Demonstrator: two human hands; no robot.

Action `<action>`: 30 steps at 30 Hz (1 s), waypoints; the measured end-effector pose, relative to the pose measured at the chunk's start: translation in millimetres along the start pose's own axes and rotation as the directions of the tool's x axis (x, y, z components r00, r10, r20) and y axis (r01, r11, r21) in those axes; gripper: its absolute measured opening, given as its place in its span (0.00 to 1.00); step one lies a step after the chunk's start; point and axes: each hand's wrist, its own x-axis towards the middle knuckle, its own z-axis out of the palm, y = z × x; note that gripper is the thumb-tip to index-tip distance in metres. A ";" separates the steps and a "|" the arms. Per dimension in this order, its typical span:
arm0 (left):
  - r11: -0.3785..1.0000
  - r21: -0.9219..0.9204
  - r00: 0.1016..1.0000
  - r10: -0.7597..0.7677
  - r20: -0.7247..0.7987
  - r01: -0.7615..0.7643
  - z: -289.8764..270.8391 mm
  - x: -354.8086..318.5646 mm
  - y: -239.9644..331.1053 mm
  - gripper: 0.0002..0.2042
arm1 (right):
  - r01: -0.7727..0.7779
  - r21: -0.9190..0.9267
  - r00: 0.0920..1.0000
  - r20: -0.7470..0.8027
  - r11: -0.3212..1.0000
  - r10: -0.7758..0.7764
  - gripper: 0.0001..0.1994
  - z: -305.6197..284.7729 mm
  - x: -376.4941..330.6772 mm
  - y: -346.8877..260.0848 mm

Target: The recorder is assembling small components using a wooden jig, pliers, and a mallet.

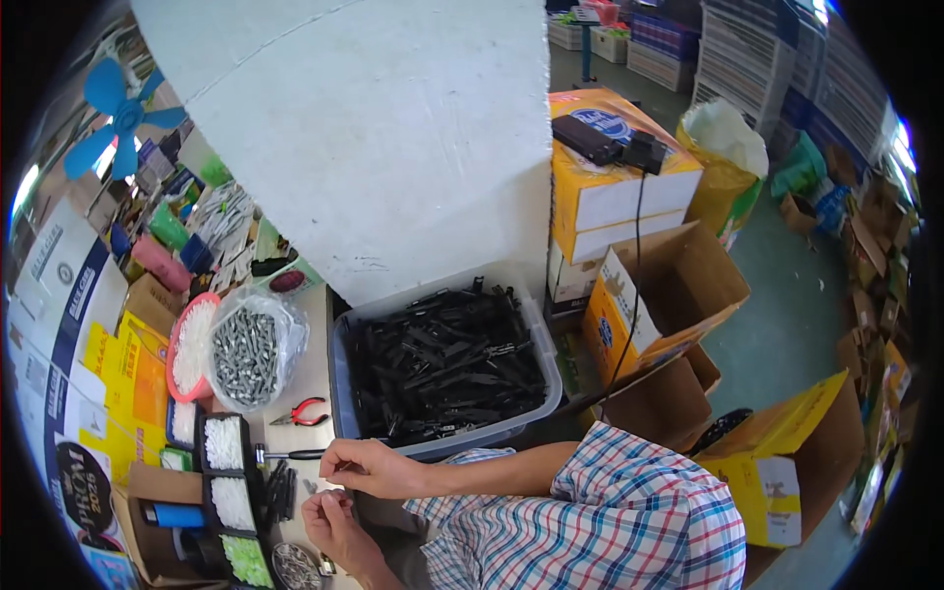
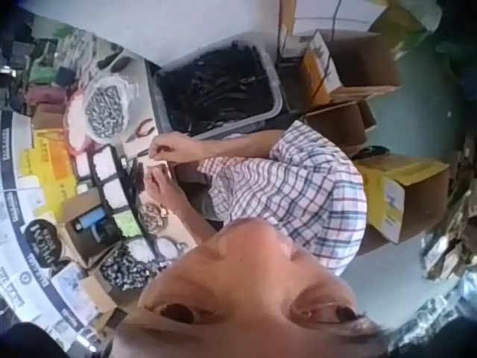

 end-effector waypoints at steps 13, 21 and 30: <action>0.998 0.049 0.861 -0.007 -0.509 0.037 -8.5 -46.8 14.3 0.06 | -0.383 0.162 0.870 0.395 0.909 0.296 0.06 43.6 5.0 21.5; 0.987 -0.154 0.703 -0.084 -0.706 -0.037 -29.6 -57.1 9.6 0.09 | -0.686 0.324 0.685 0.590 0.652 0.428 0.07 83.2 9.4 42.9; 0.996 -0.063 0.691 -0.091 -0.717 0.066 -40.4 -53.2 -4.7 0.08 | -0.674 0.226 0.652 0.629 0.703 0.424 0.07 91.7 16.3 66.1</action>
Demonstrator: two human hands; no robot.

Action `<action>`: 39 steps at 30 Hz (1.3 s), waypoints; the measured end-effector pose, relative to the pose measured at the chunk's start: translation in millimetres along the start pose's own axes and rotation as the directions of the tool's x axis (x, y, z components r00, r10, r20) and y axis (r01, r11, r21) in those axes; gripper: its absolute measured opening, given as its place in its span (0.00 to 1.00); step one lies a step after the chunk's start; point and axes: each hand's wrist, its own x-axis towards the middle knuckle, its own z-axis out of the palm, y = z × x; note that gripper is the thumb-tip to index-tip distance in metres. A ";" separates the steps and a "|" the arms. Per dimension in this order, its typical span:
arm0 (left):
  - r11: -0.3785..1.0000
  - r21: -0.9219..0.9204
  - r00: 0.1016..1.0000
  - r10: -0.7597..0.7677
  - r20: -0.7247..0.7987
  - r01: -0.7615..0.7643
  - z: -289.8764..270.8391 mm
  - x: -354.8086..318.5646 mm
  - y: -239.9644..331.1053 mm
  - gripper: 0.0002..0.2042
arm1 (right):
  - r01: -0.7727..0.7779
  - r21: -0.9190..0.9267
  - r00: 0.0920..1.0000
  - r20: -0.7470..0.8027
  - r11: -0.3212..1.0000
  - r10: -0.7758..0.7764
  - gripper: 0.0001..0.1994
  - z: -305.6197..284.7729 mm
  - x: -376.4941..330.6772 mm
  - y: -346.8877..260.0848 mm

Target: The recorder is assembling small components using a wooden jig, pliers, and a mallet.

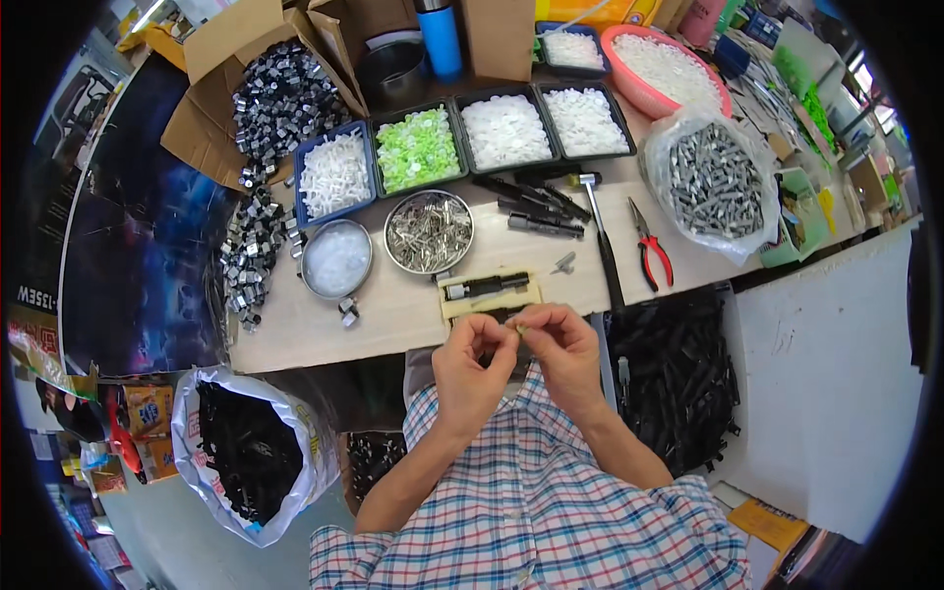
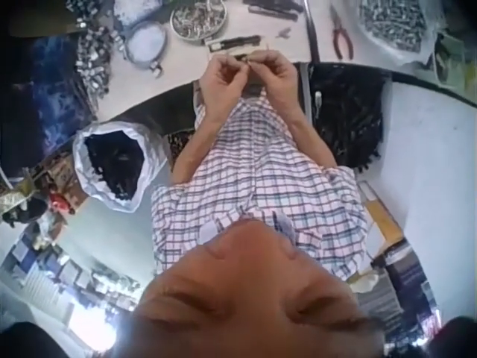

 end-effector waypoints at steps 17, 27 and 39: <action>0.857 -0.413 0.930 -0.363 -0.057 0.309 -46.7 11.1 -25.9 0.09 | 0.599 -0.619 0.789 0.565 0.508 -0.242 0.12 7.8 26.6 10.4; 0.946 0.276 0.985 -0.168 -0.033 0.170 -41.1 27.4 -11.7 0.08 | 0.578 -0.738 0.815 0.544 0.348 -0.199 0.12 0.5 44.6 22.0; 0.589 0.639 0.836 0.522 0.167 -0.495 -59.3 42.0 -49.4 0.06 | 0.638 -0.767 0.769 0.629 0.067 -0.114 0.11 -6.5 101.0 40.5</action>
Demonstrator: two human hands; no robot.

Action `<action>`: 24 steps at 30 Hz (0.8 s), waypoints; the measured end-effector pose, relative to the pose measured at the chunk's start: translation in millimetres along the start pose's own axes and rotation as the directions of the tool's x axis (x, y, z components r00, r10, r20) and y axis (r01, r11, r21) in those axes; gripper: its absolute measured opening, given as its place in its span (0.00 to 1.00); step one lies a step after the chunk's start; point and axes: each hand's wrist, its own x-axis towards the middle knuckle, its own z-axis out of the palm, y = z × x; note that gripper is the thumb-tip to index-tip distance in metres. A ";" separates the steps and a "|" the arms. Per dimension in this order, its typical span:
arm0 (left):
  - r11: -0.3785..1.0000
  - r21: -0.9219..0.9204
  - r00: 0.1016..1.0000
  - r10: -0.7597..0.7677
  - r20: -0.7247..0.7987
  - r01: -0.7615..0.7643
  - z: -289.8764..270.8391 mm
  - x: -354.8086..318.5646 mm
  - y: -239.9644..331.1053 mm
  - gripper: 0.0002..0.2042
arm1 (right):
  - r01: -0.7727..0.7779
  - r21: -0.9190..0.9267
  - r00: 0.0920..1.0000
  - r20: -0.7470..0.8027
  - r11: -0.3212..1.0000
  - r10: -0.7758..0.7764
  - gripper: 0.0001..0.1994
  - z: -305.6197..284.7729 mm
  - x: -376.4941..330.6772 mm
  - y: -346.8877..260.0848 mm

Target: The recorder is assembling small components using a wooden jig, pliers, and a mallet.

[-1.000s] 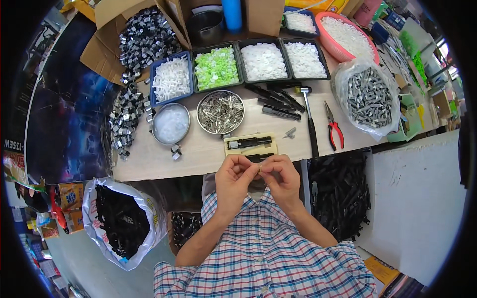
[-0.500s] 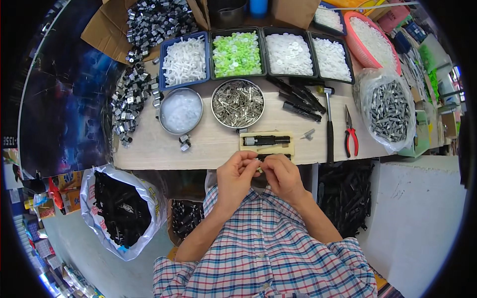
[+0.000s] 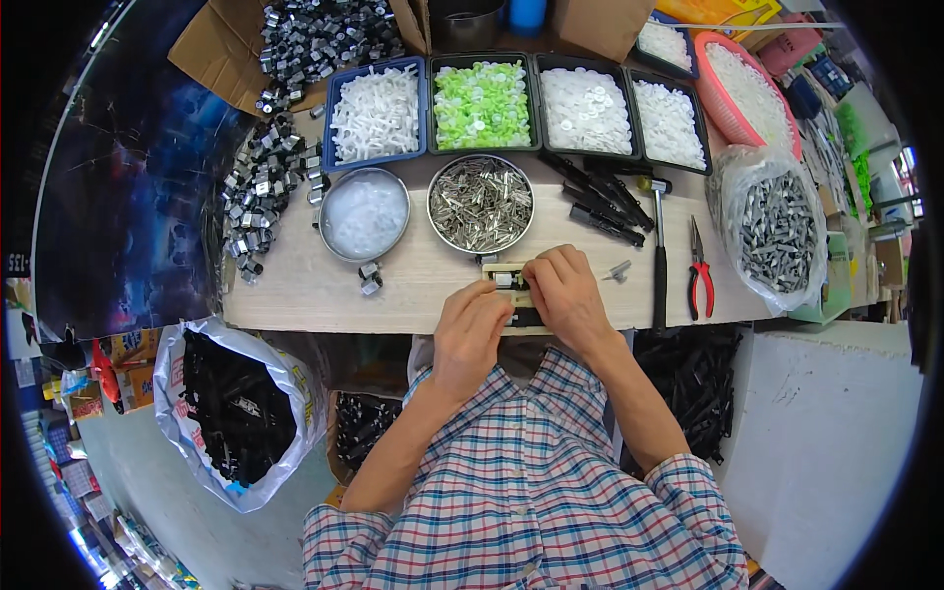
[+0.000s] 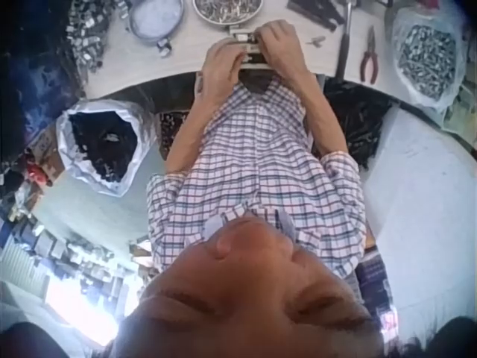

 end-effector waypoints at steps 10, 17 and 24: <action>0.949 0.200 0.955 0.198 0.222 -0.244 14.2 3.5 -19.4 0.08 | 0.048 -0.010 0.997 0.055 0.999 -0.047 0.12 -2.1 4.1 2.7; 0.954 0.191 0.952 0.179 0.249 -0.230 14.7 0.9 -17.6 0.07 | -0.050 0.115 0.987 -0.146 0.992 0.067 0.05 -23.8 35.2 43.3; 0.999 -0.037 1.000 0.015 0.020 -0.014 9.9 7.2 -0.7 0.06 | -0.235 -0.254 0.930 -0.339 0.938 0.141 0.08 -40.9 107.0 133.3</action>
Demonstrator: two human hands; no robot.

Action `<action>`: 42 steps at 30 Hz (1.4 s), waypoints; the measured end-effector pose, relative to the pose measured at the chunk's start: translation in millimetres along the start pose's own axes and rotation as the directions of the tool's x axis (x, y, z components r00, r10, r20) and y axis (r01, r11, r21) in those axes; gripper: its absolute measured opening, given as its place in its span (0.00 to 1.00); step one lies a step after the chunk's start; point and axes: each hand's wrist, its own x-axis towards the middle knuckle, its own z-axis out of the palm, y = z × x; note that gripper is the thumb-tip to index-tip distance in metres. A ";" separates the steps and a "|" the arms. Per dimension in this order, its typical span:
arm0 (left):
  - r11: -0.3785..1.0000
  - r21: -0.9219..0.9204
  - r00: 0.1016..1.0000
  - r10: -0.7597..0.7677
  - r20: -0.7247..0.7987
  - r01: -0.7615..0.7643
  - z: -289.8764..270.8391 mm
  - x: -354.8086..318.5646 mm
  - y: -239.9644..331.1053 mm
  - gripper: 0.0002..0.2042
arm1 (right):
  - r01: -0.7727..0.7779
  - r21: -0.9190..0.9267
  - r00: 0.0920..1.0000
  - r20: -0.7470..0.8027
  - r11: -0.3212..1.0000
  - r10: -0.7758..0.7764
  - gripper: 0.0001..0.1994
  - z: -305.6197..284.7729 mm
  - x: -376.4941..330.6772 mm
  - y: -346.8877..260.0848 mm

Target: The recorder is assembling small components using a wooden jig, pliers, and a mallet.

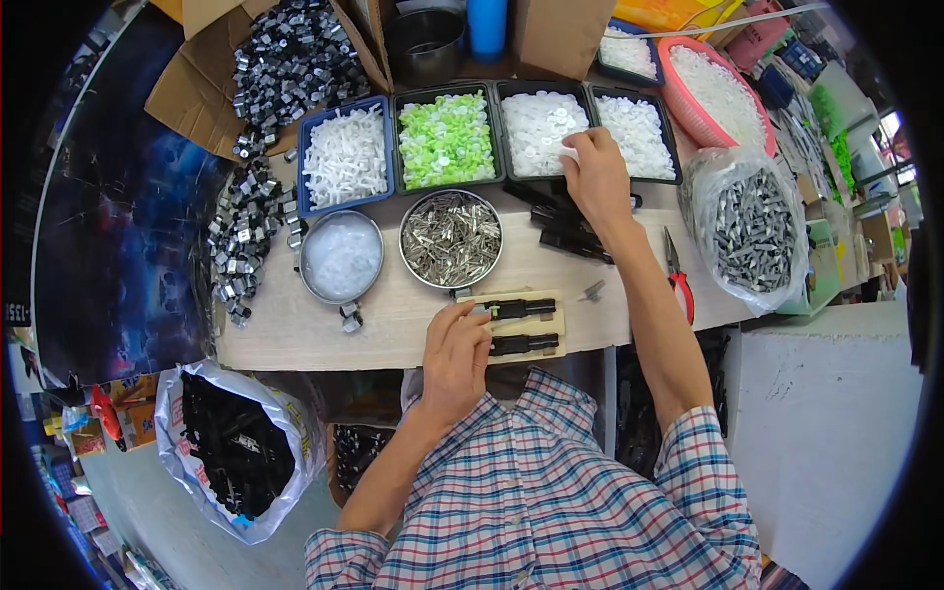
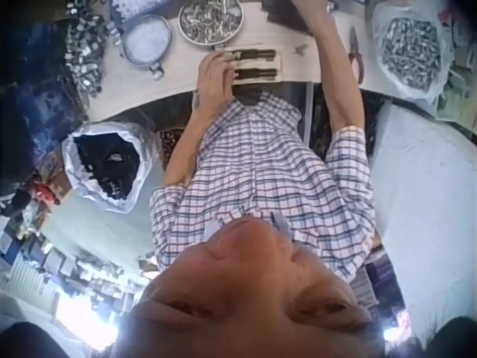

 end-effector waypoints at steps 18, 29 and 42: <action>0.513 -0.624 0.716 -0.689 0.110 0.589 -13.7 4.1 11.9 0.06 | -0.053 0.124 0.999 0.015 0.991 0.052 0.05 13.4 2.1 14.8; 0.510 -0.609 0.732 -0.656 0.181 0.608 -10.9 -3.7 15.9 0.06 | 0.223 0.188 0.972 0.024 0.956 -0.232 0.07 25.9 7.8 -48.3; 0.489 -0.629 0.747 -0.623 0.233 0.604 -17.3 -3.9 16.8 0.07 | 0.229 0.126 0.935 0.247 0.965 -0.254 0.07 51.9 39.8 -70.3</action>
